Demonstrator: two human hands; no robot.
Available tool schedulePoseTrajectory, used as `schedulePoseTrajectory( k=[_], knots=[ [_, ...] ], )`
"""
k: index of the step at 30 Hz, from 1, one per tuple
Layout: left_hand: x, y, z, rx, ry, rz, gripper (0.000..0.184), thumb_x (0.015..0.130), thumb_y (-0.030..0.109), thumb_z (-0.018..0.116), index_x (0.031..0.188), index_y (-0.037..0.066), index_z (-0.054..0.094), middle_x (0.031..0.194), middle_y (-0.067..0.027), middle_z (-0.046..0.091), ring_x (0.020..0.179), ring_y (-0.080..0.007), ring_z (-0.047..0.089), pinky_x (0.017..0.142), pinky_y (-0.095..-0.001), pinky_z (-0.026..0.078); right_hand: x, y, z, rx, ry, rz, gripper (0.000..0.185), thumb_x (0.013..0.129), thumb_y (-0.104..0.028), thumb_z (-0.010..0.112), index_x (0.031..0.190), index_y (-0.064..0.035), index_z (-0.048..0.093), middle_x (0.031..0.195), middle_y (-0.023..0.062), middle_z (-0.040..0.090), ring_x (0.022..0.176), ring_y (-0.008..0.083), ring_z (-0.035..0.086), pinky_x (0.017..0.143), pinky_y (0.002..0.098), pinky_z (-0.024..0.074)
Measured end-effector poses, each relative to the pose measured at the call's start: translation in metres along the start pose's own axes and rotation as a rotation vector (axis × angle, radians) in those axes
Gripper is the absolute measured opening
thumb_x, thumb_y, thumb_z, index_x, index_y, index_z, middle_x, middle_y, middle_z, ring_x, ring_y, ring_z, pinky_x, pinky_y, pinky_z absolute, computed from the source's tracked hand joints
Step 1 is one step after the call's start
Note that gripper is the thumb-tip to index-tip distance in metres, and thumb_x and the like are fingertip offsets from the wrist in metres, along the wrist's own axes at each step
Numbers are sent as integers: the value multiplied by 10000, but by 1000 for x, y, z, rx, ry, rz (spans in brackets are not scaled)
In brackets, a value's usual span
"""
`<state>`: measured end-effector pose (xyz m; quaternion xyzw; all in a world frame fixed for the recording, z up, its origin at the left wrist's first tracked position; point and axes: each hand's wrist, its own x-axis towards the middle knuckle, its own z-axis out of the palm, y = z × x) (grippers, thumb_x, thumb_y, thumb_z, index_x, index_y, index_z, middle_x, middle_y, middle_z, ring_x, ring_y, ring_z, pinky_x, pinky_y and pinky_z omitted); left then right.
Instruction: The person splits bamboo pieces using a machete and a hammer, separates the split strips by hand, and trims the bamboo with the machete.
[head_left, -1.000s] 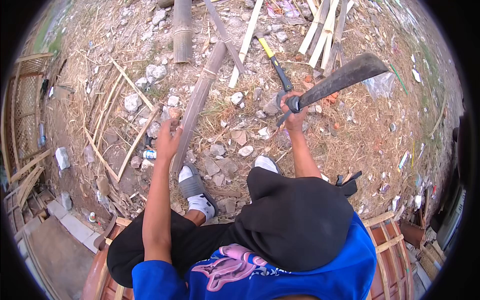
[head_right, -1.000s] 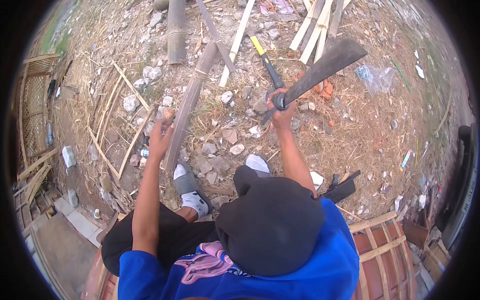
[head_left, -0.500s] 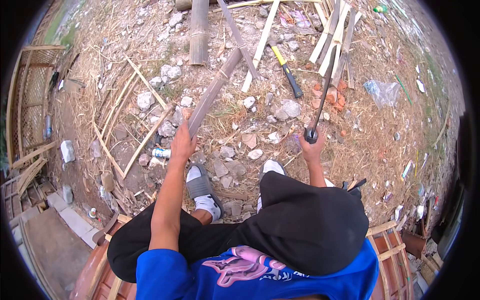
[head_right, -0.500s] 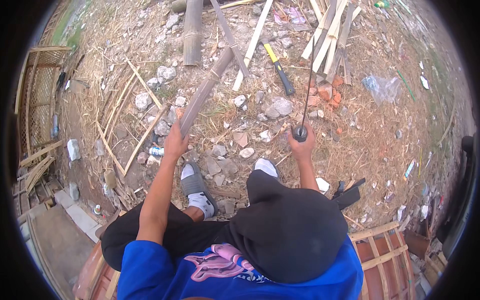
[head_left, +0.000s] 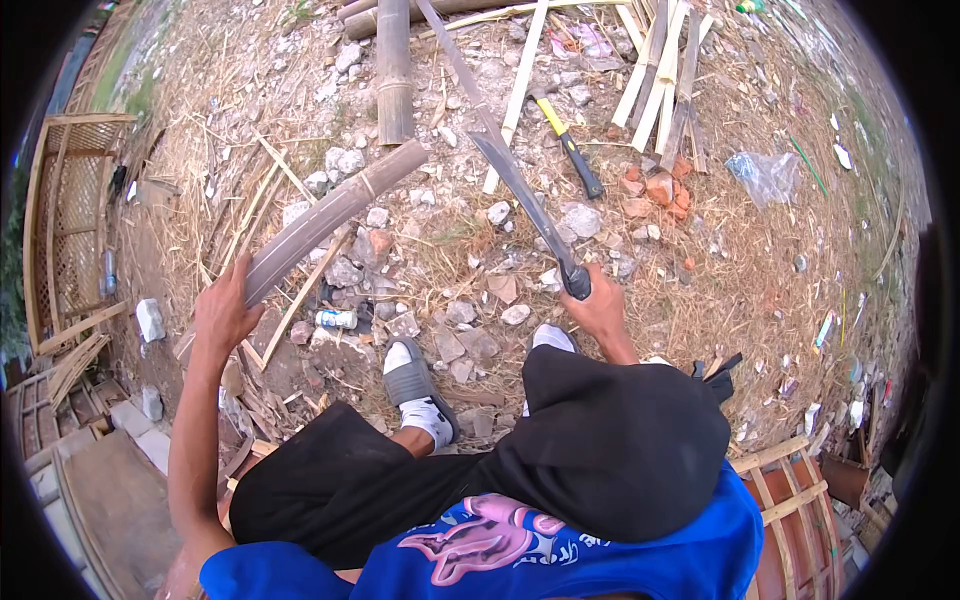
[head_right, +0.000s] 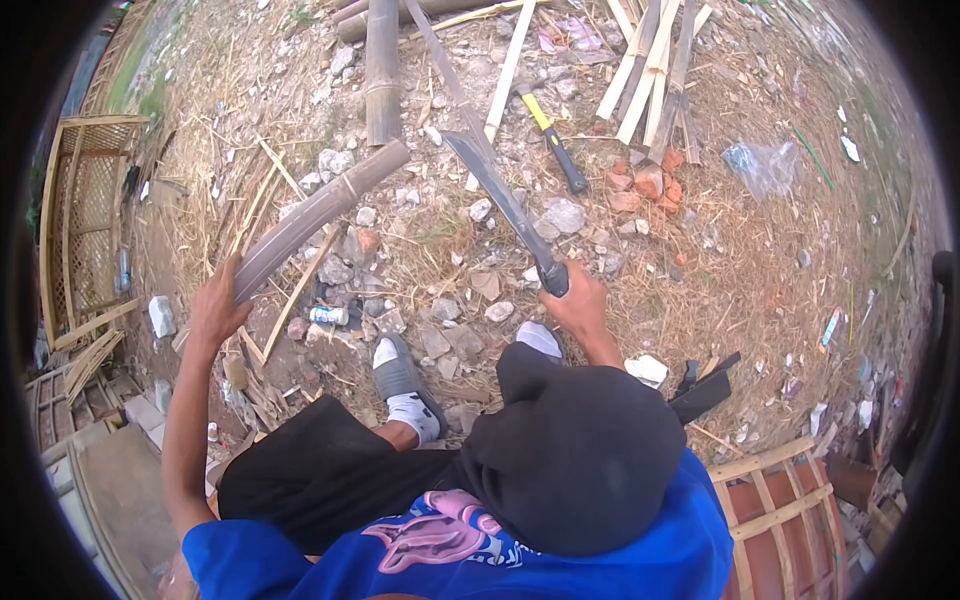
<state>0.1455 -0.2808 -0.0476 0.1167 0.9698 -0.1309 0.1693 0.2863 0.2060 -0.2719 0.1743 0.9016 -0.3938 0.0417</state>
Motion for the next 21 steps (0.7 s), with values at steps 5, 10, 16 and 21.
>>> schedulePoseTrajectory(
  k=[5,10,16,21],
  knots=[
    [-69,-12,-29,-74,92,-185,745,677,146,708,1359,99,413,1199,-202,606,1018,-409,617,851,-457,504,1,3,12,-240,14,-306,501,646,-286,803,1072,-80,638,839,145,669,815,334,632,785,442,454],
    [-123,7,-60,-188,134,-435,762,659,94,668,1377,93,411,1177,-245,605,1025,-432,605,876,-462,478,16,-24,25,-396,-89,-488,651,703,-469,795,1131,-27,580,1053,162,604,1112,294,492,922,412,415],
    [-171,28,-74,-442,327,-569,756,645,32,618,1375,68,421,1127,-240,602,1028,-362,595,945,-413,436,158,-67,52,66,-119,-163,650,800,-389,733,1241,23,491,1178,223,558,1074,395,532,928,470,438],
    [-191,27,-70,-497,421,-587,753,639,9,583,1373,54,423,1131,-224,592,1042,-320,577,970,-385,412,253,-113,85,-2,64,56,844,787,-347,753,1402,4,294,1216,266,528,1103,404,544,937,479,455]
  ],
)
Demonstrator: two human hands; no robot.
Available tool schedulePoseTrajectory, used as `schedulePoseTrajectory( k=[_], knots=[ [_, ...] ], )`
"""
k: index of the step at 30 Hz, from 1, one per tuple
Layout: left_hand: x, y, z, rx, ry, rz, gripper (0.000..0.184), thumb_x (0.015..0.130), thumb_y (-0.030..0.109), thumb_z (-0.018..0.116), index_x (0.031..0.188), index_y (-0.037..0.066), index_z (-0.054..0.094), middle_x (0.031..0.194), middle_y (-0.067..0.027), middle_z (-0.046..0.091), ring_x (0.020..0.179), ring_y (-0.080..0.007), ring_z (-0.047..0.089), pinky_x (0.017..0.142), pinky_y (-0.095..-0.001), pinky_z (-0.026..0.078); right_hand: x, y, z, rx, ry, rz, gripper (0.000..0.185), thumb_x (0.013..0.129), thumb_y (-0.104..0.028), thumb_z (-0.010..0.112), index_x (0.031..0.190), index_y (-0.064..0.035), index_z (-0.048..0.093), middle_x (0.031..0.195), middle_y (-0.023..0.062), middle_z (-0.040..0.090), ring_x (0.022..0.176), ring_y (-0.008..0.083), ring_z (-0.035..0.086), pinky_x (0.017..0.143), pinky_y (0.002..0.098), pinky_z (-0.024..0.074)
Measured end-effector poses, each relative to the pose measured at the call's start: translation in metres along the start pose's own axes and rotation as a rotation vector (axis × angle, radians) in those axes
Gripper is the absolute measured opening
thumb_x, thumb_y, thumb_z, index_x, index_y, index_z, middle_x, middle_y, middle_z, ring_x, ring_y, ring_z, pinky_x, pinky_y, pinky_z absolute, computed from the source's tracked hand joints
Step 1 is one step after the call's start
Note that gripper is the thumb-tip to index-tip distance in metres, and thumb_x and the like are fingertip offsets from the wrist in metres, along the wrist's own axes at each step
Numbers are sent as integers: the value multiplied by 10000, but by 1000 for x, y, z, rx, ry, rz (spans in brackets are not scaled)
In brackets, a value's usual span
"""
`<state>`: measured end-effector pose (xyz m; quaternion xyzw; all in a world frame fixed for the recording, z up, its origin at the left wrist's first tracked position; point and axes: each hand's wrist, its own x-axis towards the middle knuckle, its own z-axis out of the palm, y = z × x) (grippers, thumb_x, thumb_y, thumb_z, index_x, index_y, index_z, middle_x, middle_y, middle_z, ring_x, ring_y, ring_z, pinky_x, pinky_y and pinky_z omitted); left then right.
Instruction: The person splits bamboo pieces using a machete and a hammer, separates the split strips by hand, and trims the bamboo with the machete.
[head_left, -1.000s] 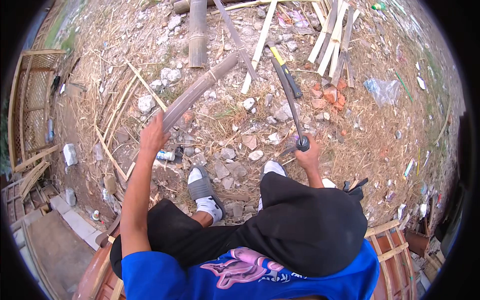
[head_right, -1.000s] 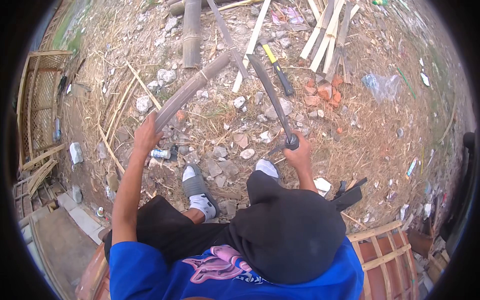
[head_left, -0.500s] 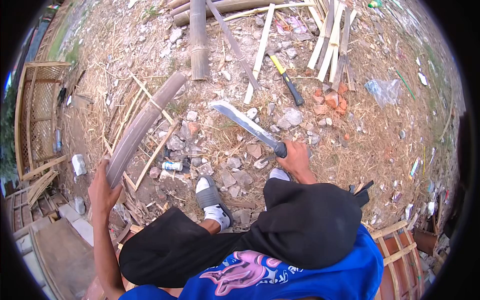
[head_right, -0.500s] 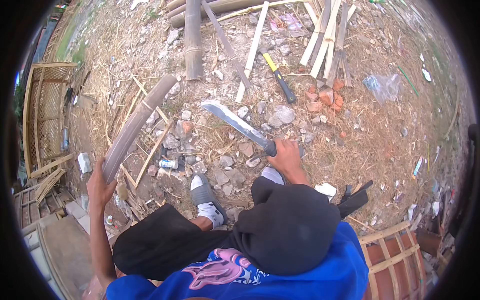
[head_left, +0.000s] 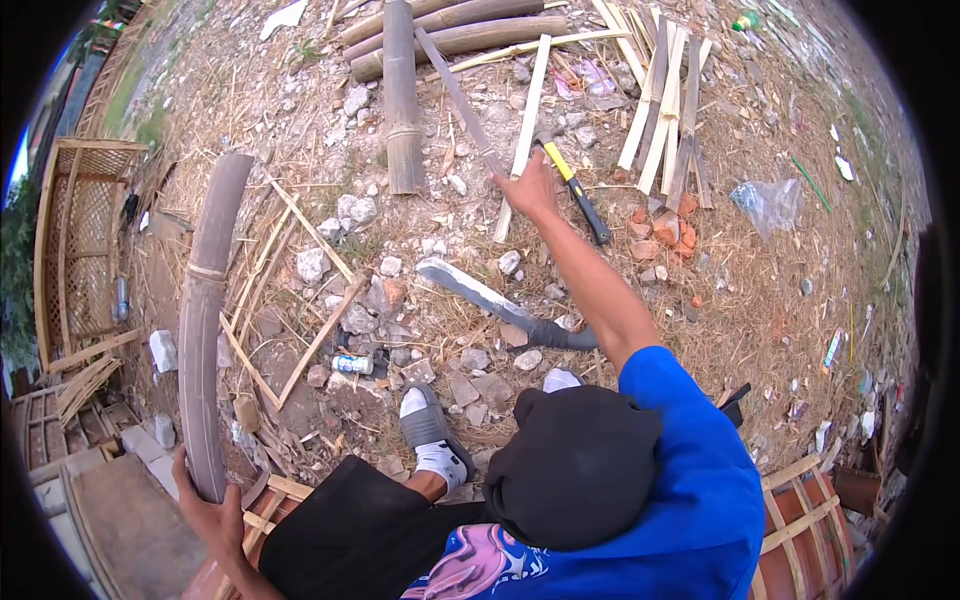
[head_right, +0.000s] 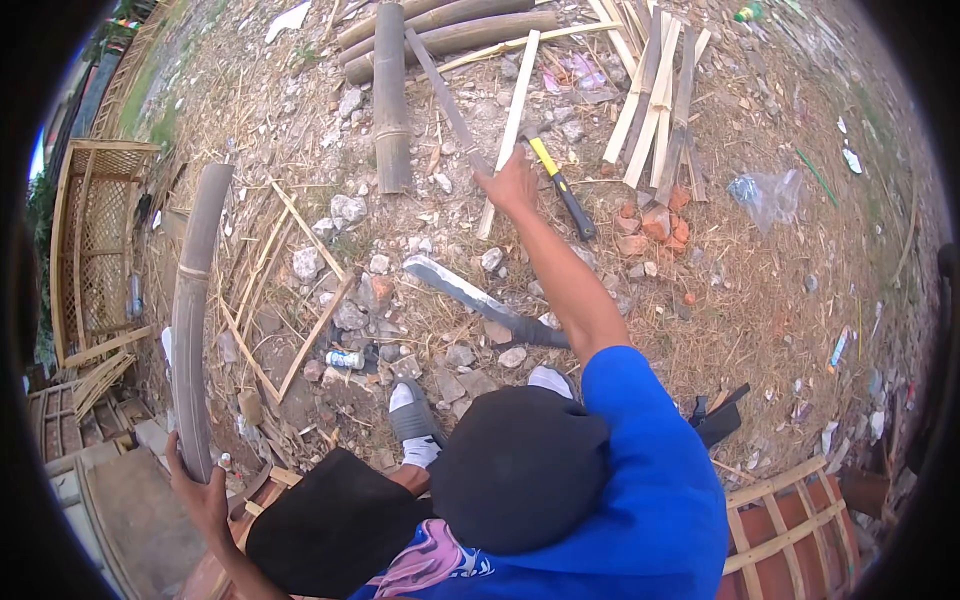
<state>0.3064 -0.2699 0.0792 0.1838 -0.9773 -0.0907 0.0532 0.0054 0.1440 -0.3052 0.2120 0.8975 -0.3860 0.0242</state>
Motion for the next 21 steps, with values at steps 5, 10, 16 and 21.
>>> schedulePoseTrajectory(
  k=[5,10,16,21],
  knots=[
    [-6,3,4,-117,36,-51,746,625,5,583,1357,49,443,1139,-201,586,1048,-300,571,977,-367,408,5,-4,26,-155,-49,-21,1007,744,-274,786,1479,-23,145,1241,293,510,1102,441,569,918,469,483],
    [-3,13,6,-50,6,-9,734,619,5,591,1339,17,451,1130,-184,585,1056,-293,566,984,-356,405,11,5,34,129,-109,64,953,747,-133,707,1488,-40,115,1229,299,529,1081,429,589,924,471,476],
    [7,12,11,-37,-74,59,730,607,-5,594,1324,-7,458,1125,-206,589,1062,-314,576,986,-373,408,-12,30,-2,319,92,-122,860,744,-64,647,1483,-34,208,1239,275,550,1144,422,562,977,469,437],
    [17,23,15,-62,-95,145,724,599,2,595,1312,-6,473,1099,-214,598,1038,-327,585,973,-387,415,-77,50,-107,254,27,-53,790,760,-85,675,1455,-12,306,1260,278,535,1191,395,543,1010,432,421]
  ],
)
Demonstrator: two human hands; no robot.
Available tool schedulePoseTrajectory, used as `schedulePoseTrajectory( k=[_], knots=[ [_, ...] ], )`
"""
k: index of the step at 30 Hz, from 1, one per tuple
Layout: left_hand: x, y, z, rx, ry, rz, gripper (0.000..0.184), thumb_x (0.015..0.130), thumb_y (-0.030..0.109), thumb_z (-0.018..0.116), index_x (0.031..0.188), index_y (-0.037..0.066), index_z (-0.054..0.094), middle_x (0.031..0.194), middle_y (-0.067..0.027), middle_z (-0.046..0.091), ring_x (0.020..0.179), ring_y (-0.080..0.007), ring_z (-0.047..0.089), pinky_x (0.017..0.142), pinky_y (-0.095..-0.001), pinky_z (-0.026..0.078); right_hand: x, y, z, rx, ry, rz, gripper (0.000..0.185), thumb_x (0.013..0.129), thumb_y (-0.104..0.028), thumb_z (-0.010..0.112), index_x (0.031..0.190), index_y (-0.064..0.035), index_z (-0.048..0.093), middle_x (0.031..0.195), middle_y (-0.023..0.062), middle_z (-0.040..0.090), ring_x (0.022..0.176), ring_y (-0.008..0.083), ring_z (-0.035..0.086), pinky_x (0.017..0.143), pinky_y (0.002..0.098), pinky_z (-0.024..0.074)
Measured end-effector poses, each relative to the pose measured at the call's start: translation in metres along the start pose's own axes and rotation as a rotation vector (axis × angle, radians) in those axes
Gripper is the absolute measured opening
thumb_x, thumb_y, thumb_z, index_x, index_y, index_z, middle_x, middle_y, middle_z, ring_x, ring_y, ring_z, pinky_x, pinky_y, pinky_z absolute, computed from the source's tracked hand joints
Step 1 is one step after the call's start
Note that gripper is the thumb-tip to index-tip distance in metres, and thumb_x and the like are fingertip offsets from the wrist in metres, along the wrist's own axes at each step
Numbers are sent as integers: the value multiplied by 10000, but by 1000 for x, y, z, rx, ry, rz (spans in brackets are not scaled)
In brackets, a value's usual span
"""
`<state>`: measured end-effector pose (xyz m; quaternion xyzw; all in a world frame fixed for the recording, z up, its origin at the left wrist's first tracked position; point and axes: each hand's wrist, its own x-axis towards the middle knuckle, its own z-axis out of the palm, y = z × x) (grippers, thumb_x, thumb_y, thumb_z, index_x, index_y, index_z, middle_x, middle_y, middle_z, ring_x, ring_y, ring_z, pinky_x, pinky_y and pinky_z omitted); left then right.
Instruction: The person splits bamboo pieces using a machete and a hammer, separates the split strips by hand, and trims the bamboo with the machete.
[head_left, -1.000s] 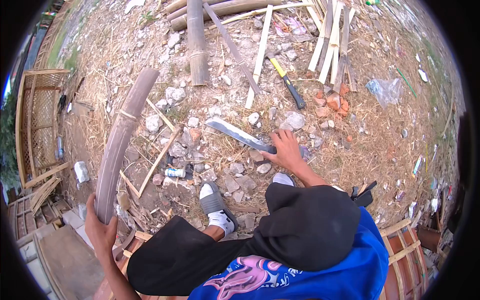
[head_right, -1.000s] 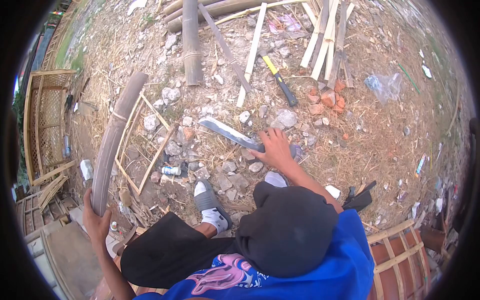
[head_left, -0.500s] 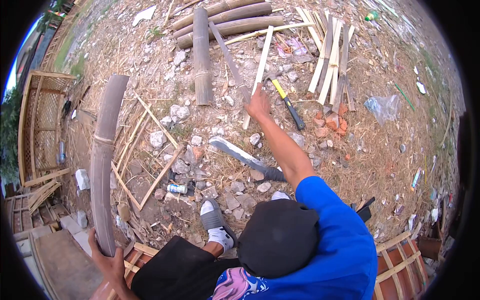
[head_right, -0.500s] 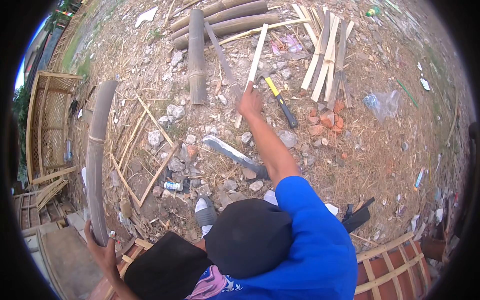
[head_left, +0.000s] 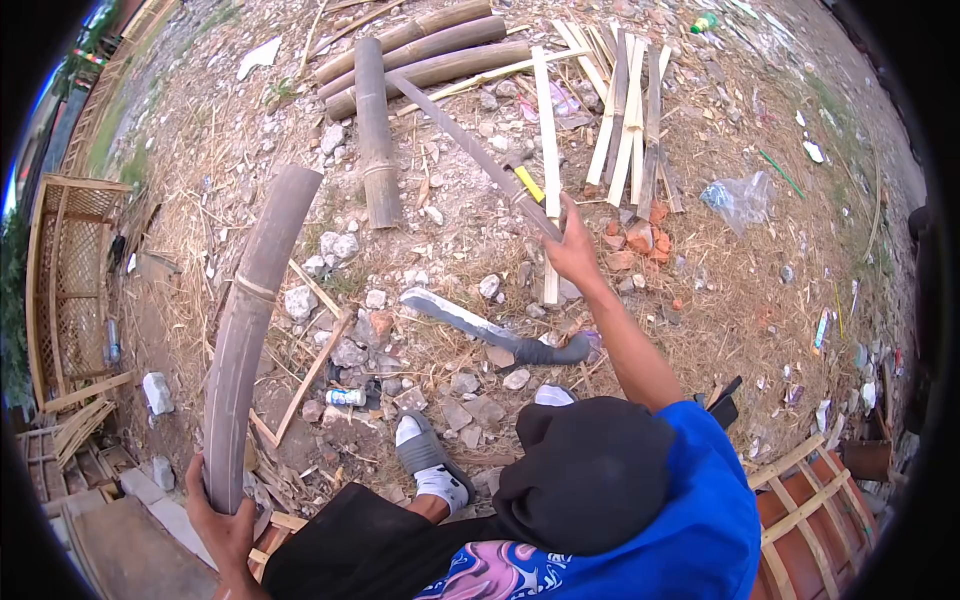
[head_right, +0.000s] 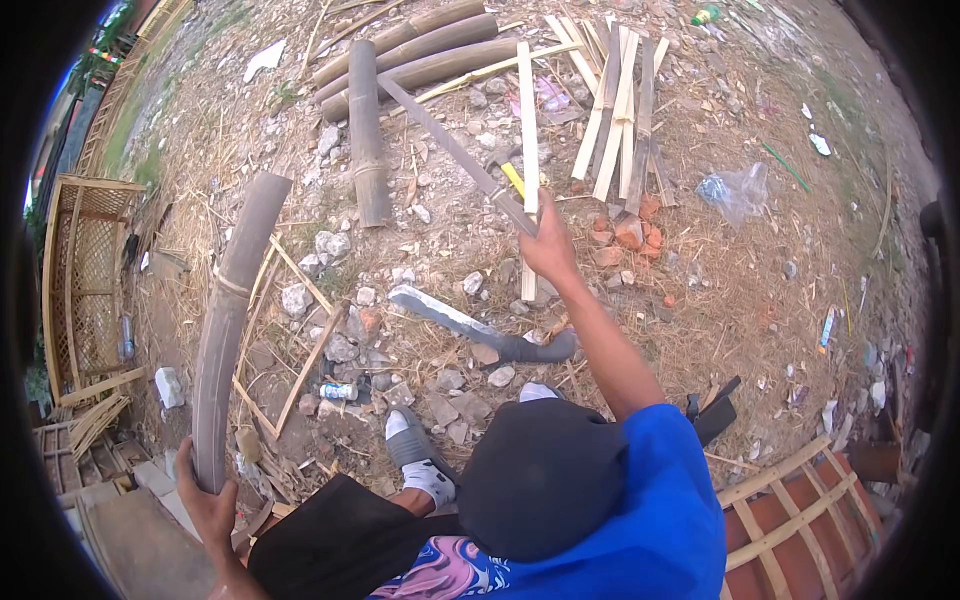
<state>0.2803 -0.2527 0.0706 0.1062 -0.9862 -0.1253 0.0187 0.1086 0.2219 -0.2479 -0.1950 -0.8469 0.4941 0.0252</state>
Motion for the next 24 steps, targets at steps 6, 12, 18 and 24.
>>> schedulePoseTrajectory(
  k=[6,12,18,24],
  knots=[
    [13,13,5,1,-12,30,708,591,17,600,1291,-1,501,1094,-221,608,1022,-338,596,959,-398,428,6,21,-100,250,181,-87,735,855,-140,703,1472,-30,320,1320,254,508,1145,329,582,966,416,459],
    [15,14,8,54,-18,88,721,580,53,617,1292,3,511,1098,-232,614,1014,-356,602,949,-406,436,44,83,-145,-91,170,-72,601,917,-240,639,1425,-30,397,1255,241,589,1143,344,598,935,411,479],
    [7,7,7,87,-25,116,722,578,68,625,1288,7,516,1073,-224,628,990,-375,615,916,-419,455,38,118,-121,-344,284,65,356,910,-159,569,1236,-25,519,1108,308,614,1055,477,578,887,528,456],
    [5,17,6,97,-54,92,723,569,73,635,1283,26,529,1067,-228,635,999,-386,619,913,-422,461,41,117,-125,-401,382,-61,403,907,-158,587,1279,-26,504,1207,253,570,1141,434,533,961,491,424]
  ],
)
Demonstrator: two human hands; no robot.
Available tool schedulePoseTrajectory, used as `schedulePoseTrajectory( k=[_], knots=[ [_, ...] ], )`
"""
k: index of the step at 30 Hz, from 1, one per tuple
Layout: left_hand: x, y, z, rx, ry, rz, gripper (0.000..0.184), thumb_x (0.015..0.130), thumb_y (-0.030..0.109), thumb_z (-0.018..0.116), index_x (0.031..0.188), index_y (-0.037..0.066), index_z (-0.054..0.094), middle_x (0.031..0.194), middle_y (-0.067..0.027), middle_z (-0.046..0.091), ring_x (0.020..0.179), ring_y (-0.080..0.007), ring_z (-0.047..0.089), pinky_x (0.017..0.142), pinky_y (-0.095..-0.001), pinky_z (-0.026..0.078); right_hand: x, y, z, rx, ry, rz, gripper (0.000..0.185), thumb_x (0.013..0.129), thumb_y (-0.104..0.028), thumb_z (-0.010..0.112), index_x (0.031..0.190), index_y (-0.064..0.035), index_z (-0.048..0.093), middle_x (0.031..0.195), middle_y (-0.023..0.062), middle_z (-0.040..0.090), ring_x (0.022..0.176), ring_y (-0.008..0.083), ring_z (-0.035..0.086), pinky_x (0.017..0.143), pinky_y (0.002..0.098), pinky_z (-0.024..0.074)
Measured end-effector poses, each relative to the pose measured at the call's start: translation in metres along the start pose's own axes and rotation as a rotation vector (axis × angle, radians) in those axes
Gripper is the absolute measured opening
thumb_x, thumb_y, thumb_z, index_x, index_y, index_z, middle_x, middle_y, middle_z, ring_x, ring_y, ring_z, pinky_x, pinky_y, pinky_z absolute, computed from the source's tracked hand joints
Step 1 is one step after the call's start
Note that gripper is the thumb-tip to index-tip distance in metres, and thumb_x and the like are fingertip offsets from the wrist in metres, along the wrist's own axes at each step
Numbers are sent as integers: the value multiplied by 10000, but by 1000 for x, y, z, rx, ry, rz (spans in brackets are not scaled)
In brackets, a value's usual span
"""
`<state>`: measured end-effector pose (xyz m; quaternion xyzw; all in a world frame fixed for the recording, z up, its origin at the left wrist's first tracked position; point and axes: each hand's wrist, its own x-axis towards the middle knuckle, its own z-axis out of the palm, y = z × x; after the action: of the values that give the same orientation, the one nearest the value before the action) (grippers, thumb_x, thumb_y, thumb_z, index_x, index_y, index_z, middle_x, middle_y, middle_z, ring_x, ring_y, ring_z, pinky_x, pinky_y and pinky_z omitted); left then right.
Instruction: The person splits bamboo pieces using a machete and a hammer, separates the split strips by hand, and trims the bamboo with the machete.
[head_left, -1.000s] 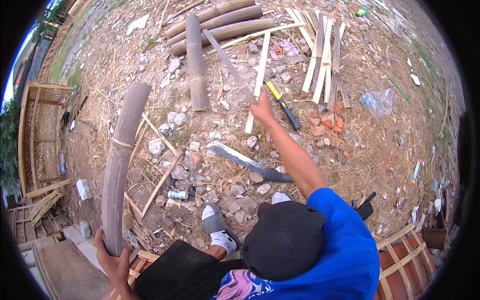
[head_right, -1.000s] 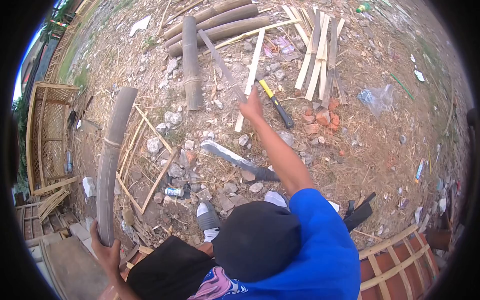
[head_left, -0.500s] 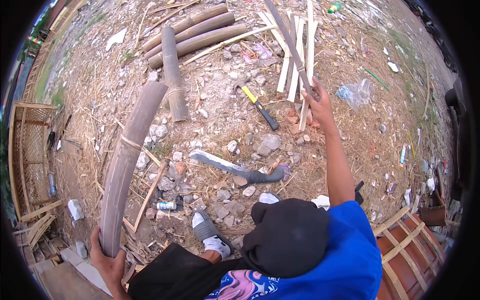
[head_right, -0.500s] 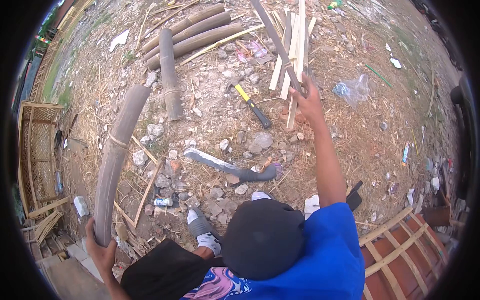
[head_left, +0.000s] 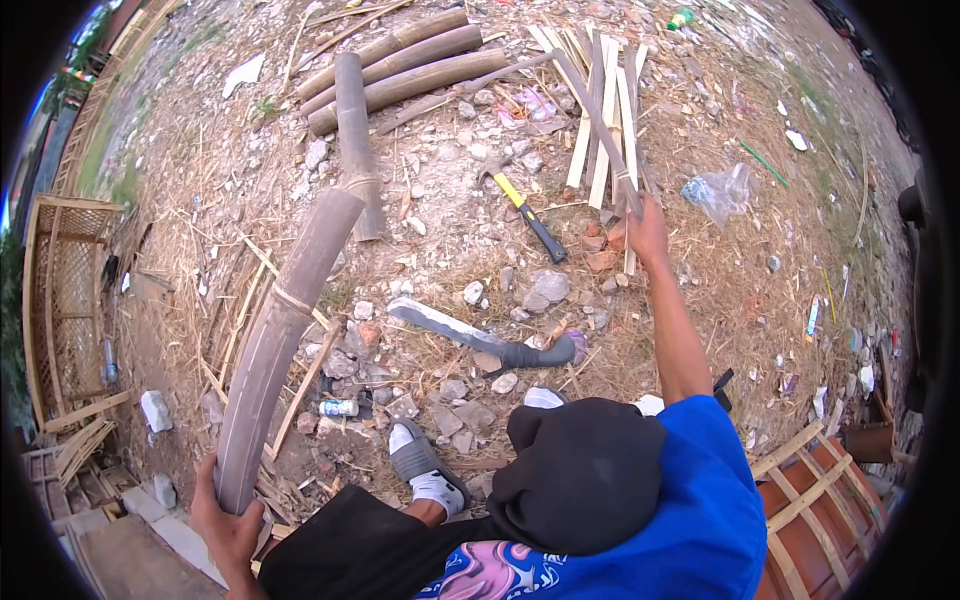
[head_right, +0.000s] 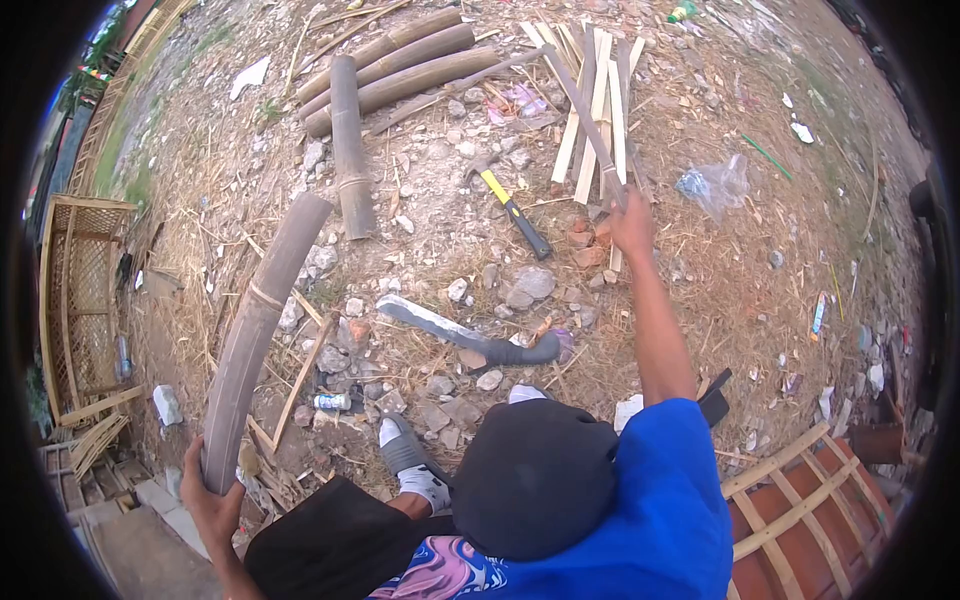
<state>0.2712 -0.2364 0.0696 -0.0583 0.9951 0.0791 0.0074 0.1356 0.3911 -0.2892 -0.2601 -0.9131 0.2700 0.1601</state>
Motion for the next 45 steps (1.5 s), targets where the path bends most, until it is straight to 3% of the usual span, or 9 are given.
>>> schedulePoseTrajectory(
  k=[6,12,14,18,23,27,36,40,45],
  knots=[
    [3,4,4,29,-1,5,732,562,69,634,1284,25,530,1077,-235,633,1020,-385,615,925,-422,454,-11,-2,-12,180,82,-1,455,888,-141,624,1300,-11,481,1244,249,536,1188,423,495,1021,466,382],
    [11,2,14,-44,-42,65,724,603,47,592,1320,11,498,1058,-193,611,939,-327,610,884,-390,458,-41,-49,-22,-259,295,8,508,849,-213,674,1292,-33,500,1260,226,525,1226,403,463,1038,465,356],
    [16,1,22,-150,-79,28,705,631,37,564,1330,8,483,1047,-154,599,909,-266,596,839,-354,461,-71,-64,-17,-157,164,-196,487,830,-239,684,1255,-50,539,1265,209,518,1228,387,451,1040,492,339],
    [37,3,32,-480,-256,-141,650,687,20,493,1336,-5,463,1001,-82,564,868,-149,542,745,-271,443,-175,-99,11,150,-630,-340,499,805,-287,715,1212,-42,561,1234,191,509,1195,388,446,996,506,361],
    [83,6,58,-908,-400,-26,568,717,68,452,1274,-40,478,958,-67,534,820,-142,518,753,-269,444,-238,-111,12,-50,-717,-349,693,775,-387,745,1308,-29,483,1192,196,513,1159,382,468,960,470,399],
    [130,46,82,-1075,-416,200,476,693,95,458,1150,-36,495,970,-97,558,843,-166,537,794,-305,450,-251,-87,25,37,-616,-430,749,715,-289,784,1334,-40,443,1170,201,512,1115,380,491,926,459,414],
    [183,141,117,-1218,-202,424,272,972,229,597,1126,17,525,946,-84,640,814,-142,633,683,-274,543,-258,-81,43,-218,-565,-591,699,634,-171,769,1253,-33,476,1089,179,551,1036,357,556,880,439,456],
    [182,147,123,-1280,-188,376,324,963,270,621,1129,5,535,955,-95,663,796,-145,650,679,-284,549,-253,-91,9,-246,-743,-462,530,618,-182,749,1065,-41,501,1016,182,582,899,369,621,763,488,510],
    [202,156,127,-1368,-171,336,382,943,286,654,1168,10,513,937,-87,666,774,-135,645,673,-288,543,-213,-111,-51,-151,-1021,-223,558,661,-260,722,1126,-21,527,1013,206,633,899,380,645,780,465,506]
  ],
)
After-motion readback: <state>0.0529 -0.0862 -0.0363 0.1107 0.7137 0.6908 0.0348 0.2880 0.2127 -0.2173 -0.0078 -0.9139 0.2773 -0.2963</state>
